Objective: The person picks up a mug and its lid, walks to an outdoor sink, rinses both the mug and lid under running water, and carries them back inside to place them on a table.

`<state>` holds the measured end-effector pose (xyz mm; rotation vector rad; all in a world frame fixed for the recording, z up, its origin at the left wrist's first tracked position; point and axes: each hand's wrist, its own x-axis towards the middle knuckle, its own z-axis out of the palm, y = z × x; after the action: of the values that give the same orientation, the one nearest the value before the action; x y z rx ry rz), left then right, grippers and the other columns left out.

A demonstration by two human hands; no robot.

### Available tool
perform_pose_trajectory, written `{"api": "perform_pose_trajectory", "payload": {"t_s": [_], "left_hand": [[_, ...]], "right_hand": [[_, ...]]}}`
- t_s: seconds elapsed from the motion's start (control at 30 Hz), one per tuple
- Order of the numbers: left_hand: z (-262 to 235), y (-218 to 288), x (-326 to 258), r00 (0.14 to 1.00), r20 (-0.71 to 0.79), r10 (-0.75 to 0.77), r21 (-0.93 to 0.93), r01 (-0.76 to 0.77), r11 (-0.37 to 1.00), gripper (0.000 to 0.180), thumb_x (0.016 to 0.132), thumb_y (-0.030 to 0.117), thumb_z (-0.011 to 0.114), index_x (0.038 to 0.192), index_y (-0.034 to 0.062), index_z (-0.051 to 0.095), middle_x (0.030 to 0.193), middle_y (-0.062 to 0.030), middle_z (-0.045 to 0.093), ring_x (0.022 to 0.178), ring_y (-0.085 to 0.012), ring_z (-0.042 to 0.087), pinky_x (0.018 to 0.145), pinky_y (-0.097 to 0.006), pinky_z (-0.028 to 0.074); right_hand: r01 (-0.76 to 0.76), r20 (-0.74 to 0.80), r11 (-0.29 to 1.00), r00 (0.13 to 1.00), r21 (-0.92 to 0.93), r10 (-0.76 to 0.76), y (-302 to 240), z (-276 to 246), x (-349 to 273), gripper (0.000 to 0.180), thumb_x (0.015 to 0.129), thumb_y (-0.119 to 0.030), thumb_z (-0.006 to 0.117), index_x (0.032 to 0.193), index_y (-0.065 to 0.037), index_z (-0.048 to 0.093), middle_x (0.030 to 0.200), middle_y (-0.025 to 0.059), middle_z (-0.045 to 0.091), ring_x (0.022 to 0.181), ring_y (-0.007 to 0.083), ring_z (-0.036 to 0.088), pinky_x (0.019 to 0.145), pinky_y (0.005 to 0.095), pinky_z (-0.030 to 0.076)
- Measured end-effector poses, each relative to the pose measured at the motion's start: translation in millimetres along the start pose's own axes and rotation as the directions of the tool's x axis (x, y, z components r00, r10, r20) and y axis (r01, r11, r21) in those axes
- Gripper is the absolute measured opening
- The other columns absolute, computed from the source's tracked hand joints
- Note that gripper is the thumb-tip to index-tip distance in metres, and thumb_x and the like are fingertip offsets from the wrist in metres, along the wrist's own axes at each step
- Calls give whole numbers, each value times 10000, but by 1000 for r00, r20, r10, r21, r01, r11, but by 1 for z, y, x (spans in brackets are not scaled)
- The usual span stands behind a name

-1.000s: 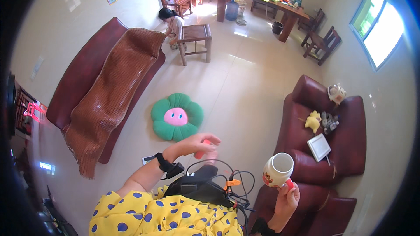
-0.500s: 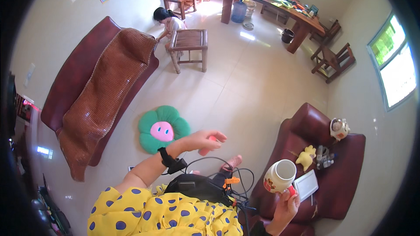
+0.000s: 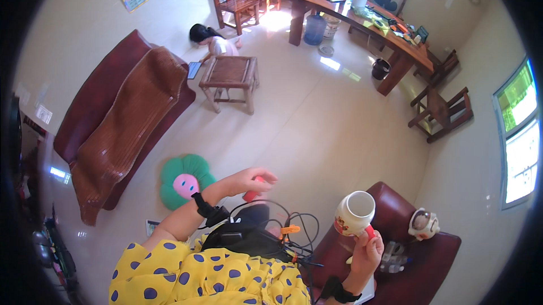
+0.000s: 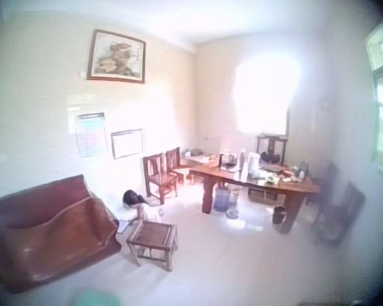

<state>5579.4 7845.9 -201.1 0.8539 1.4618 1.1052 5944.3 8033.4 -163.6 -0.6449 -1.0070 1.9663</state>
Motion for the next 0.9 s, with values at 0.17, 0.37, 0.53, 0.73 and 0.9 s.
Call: {"api": "perform_pose_trajectory", "payload": {"t_s": [0.17,0.37,0.53,0.73,0.9], "left_hand": [[-46,32,92,997,-40,-72,-55,70,996,482,878,264,662,1260,-12,561,1171,-128,615,1061,-167,591,847,-290,514],[-111,72,221,997,0,-77,-148,76,986,483,880,245,667,1268,-14,540,1224,-133,578,1060,-175,599,851,-323,546],[-151,110,323,1000,5,-30,-96,30,995,471,878,230,669,1257,-17,539,1202,-125,579,1076,-189,604,835,-322,554],[-177,135,438,998,-13,-59,-131,57,990,455,885,216,665,1252,-20,538,1208,-122,579,1057,-174,608,839,-315,553],[-192,168,524,990,-137,-8,-176,-16,984,427,892,193,655,1248,-13,545,1180,-114,591,1031,-176,615,824,-319,557]], "right_hand": [[7,87,1000,996,8,-8,-5,11,118,302,953,-272,621,1040,14,585,948,76,632,871,165,597,814,308,485],[-2,49,1000,999,6,2,-10,30,245,275,966,-264,600,1041,1,598,938,61,633,842,125,589,828,283,489],[41,13,999,999,30,-42,-26,32,332,245,956,-249,613,1010,-11,593,924,55,634,837,141,592,833,320,479],[49,-34,998,998,-34,-50,-46,6,454,233,933,-252,647,987,-34,585,858,15,612,801,121,562,799,314,451],[25,68,1000,997,-12,-24,-63,-22,584,231,943,-245,630,990,-22,593,871,14,605,795,117,555,798,304,443]]}}
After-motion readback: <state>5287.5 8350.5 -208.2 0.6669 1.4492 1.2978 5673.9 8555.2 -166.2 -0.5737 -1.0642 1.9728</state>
